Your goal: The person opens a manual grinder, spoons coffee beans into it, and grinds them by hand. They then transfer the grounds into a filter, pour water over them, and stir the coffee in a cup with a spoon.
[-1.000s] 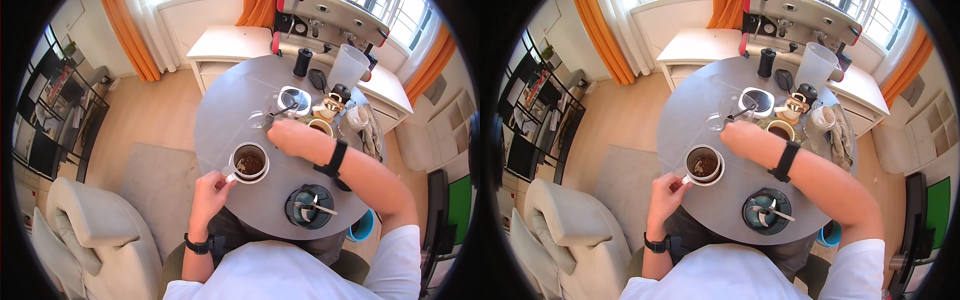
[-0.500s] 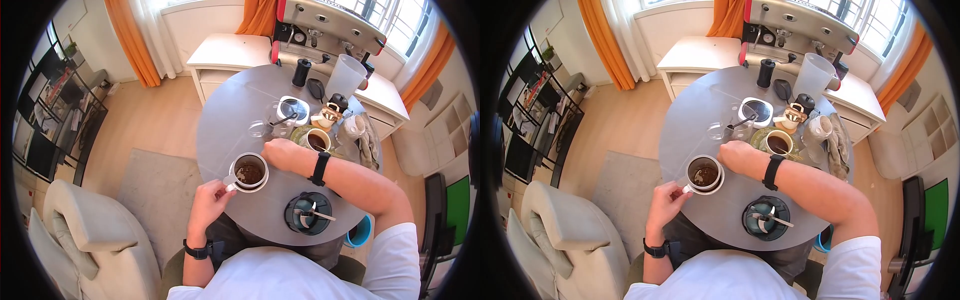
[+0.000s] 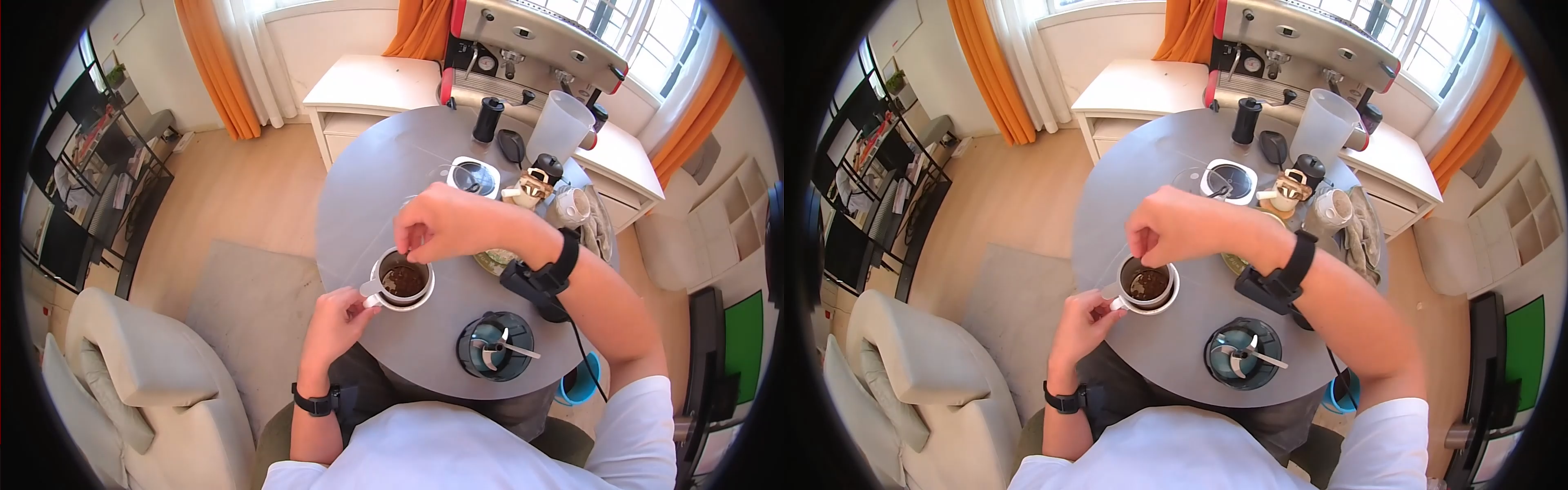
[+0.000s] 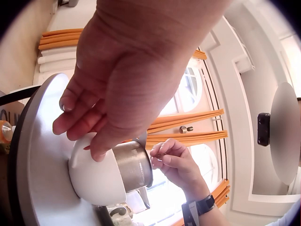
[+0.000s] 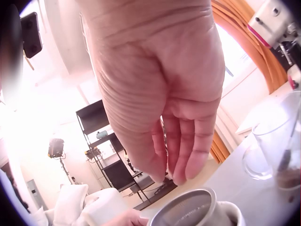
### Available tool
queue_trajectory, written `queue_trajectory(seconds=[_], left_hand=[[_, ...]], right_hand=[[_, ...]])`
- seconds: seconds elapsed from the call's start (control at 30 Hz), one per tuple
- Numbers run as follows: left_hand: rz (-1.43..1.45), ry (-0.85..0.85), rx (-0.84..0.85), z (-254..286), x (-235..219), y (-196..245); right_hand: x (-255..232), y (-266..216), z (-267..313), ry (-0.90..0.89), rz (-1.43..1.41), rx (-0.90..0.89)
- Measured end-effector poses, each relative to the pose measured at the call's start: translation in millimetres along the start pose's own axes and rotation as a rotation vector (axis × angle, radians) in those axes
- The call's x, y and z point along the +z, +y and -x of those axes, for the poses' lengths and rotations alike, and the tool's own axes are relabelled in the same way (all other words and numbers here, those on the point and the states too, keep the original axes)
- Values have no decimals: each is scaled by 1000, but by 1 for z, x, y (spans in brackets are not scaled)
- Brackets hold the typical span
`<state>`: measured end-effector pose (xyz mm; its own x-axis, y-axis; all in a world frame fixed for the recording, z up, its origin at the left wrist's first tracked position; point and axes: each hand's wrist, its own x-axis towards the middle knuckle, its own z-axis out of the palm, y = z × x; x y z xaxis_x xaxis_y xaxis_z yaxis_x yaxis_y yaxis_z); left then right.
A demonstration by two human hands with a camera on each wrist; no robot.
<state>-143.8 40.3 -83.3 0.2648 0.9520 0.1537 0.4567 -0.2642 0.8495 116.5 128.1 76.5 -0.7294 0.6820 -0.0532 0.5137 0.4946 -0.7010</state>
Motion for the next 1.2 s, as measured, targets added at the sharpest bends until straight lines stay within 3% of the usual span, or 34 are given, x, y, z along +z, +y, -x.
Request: queue_trajectory(seconds=[0.1,0.17,0.2,0.27,0.3,0.6,0.83,0.93,1.0,1.03,1.1,1.13,1.2], left_hand=[[30,-4,-25,4,0,0],[26,8,-38,6,-4,2],[14,11,-34,7,-6,3],[-1,14,-26,7,-7,3],[11,7,-25,7,-7,2],[-32,-58,-4,6,-17,6],[-50,-66,19,8,-16,4],[-61,-61,28,9,-16,5],[-66,-70,19,6,-16,7],[-72,-88,17,5,-15,8],[-70,-74,54,3,-8,6],[-69,-56,95,0,-4,6],[-69,-72,82,-4,1,11]], right_hand=[[13,28,-5,8,105,-80],[16,50,-6,4,445,101],[24,58,-6,1,443,95],[47,68,-2,-35,972,122],[57,78,-4,-56,990,76],[90,96,-13,-136,901,135],[78,90,0,-87,872,87],[51,64,7,-63,840,69],[27,33,11,98,622,164],[20,22,13,95,620,166],[14,6,18,141,159,11],[16,5,18,151,160,21],[19,4,20,83,436,-26]])
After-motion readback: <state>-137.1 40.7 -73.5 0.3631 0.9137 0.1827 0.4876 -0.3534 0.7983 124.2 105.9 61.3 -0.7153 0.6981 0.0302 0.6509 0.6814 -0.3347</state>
